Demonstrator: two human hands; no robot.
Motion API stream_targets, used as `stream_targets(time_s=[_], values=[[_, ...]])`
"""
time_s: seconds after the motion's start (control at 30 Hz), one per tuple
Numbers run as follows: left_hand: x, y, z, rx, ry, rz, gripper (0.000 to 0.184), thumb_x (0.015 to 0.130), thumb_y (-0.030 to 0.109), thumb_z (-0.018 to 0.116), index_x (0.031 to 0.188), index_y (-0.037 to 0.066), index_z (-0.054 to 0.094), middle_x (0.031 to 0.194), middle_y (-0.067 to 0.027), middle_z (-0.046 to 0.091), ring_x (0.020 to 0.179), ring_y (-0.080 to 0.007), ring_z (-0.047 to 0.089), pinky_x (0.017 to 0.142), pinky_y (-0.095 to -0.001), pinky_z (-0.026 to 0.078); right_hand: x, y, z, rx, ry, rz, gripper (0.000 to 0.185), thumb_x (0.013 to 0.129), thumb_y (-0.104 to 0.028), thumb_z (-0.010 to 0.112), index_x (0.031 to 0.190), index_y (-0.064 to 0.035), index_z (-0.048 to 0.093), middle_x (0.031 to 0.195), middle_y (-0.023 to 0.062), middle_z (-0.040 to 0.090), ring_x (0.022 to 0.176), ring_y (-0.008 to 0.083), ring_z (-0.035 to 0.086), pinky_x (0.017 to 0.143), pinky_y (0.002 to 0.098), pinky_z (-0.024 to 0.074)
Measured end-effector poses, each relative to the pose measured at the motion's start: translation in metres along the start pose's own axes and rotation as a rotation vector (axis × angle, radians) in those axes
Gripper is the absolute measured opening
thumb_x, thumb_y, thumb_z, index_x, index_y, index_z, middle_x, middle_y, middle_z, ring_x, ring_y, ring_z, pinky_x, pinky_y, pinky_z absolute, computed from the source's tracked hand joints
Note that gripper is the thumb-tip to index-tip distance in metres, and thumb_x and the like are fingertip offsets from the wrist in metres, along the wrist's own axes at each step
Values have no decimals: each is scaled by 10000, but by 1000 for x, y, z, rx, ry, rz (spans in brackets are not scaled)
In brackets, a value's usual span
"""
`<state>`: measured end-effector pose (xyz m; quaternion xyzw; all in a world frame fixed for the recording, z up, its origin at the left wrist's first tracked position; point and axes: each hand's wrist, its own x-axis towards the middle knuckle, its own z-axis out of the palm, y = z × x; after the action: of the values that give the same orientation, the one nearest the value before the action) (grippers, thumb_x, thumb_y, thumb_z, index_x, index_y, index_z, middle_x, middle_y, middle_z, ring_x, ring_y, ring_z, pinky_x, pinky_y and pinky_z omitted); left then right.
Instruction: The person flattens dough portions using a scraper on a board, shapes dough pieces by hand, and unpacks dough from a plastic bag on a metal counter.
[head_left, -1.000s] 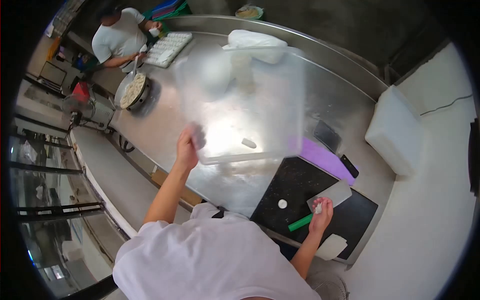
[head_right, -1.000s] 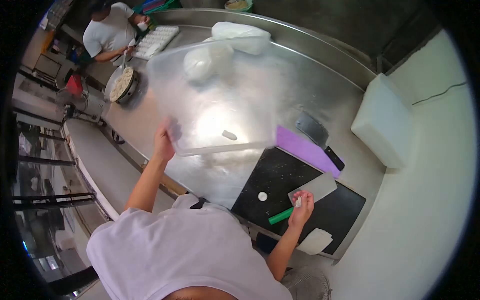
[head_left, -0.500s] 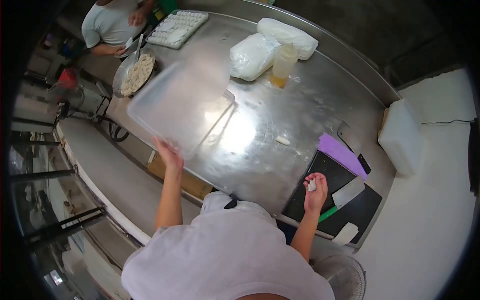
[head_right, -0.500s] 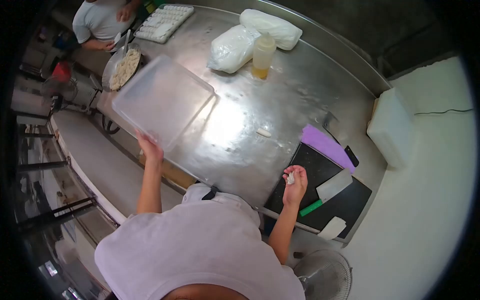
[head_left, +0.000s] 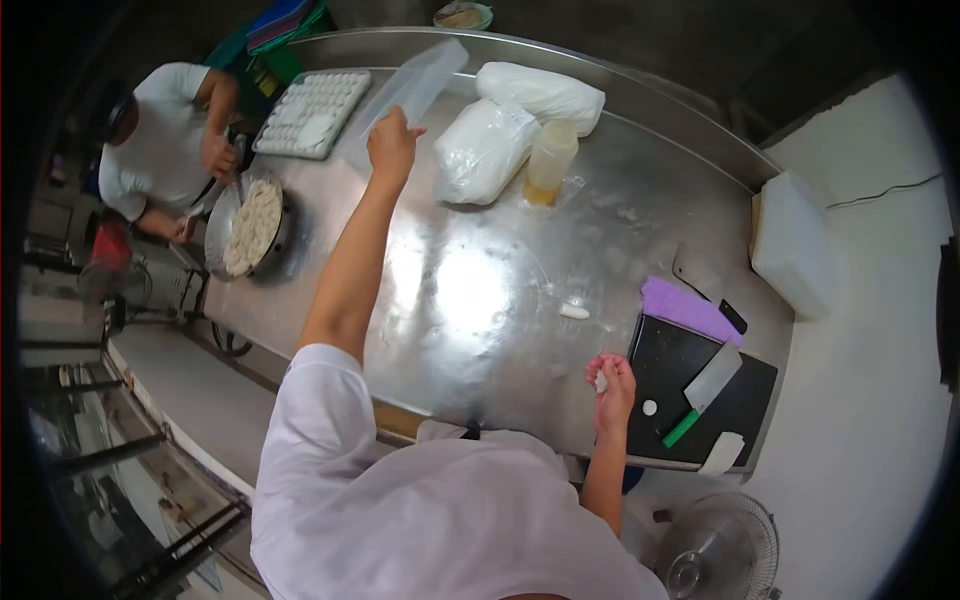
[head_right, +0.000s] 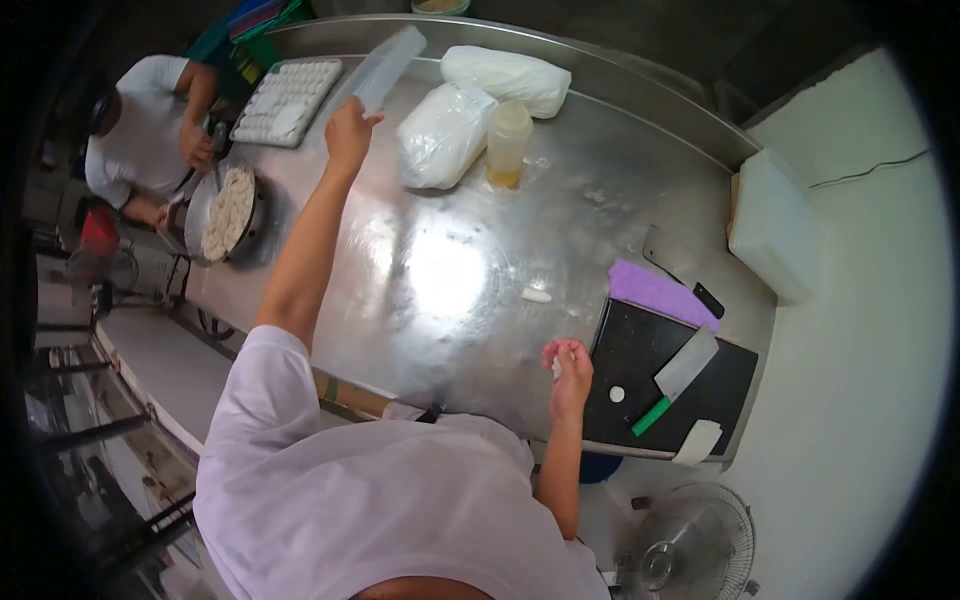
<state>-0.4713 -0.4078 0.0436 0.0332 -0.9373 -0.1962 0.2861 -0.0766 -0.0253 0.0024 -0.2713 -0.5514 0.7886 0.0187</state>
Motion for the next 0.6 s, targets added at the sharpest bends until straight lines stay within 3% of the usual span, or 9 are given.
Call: stream_targets(time_s=[0.1,0.17,0.23,0.3,0.37,0.43,0.5,0.57,0.6], values=[[19,-13,56,21,-111,18,269,818,205,812,891,16,635,816,-213,703,826,-433,709,705,-514,548,-11,9,-1,-8,51,37,120,1025,-154,565,1071,-55,613,961,61,668,868,158,636,765,287,488],[20,-11,76,64,-97,1,136,878,130,693,838,12,639,900,-230,718,836,-463,696,718,-532,551,-19,12,-5,-14,81,79,104,1005,-111,554,1077,-57,607,980,62,658,887,162,630,778,291,488],[23,-15,90,41,-203,-38,132,878,141,693,873,12,660,953,-242,715,875,-466,694,759,-531,552,-26,14,-12,176,-24,36,256,911,-44,544,1165,-76,555,1055,68,617,949,175,624,811,318,506],[19,-23,107,23,-307,-86,142,878,151,692,908,13,682,1005,-253,712,914,-468,691,801,-529,554,-30,20,-15,163,20,22,345,858,-12,525,1197,-74,529,1095,80,594,963,182,615,817,330,505],[13,-22,117,-42,-347,-250,224,869,165,701,1052,35,702,1085,-241,707,1013,-444,680,879,-520,541,-24,23,-17,151,50,-1,434,806,21,507,1230,-72,504,1135,92,570,976,189,606,822,342,504],[5,-20,115,-124,-273,-274,249,874,158,689,1094,40,691,1096,-231,702,1047,-430,667,907,-511,527,-21,23,-21,-12,52,-49,447,881,56,469,1319,-32,444,1136,100,584,1025,199,623,935,354,517],[-12,-2,99,-214,-202,-295,278,880,151,678,1136,45,680,1108,-220,696,1081,-415,654,934,-501,513,-20,11,-12,-49,62,-27,445,909,58,505,1341,-17,431,1187,119,571,1080,219,629,950,364,529],[-39,27,67,-302,131,-111,303,889,123,654,1179,35,638,1156,-213,646,1127,-403,611,955,-501,479,-12,7,-9,-84,73,-6,449,936,59,541,1364,-2,418,1238,137,557,1136,239,634,965,374,541],[-65,44,52,-330,91,-77,310,889,119,651,1188,39,625,1140,-202,637,1127,-397,592,966,-497,460,-7,12,-12,-82,40,-40,471,953,36,569,1390,8,394,1256,142,543,1157,273,637,984,391,548]])
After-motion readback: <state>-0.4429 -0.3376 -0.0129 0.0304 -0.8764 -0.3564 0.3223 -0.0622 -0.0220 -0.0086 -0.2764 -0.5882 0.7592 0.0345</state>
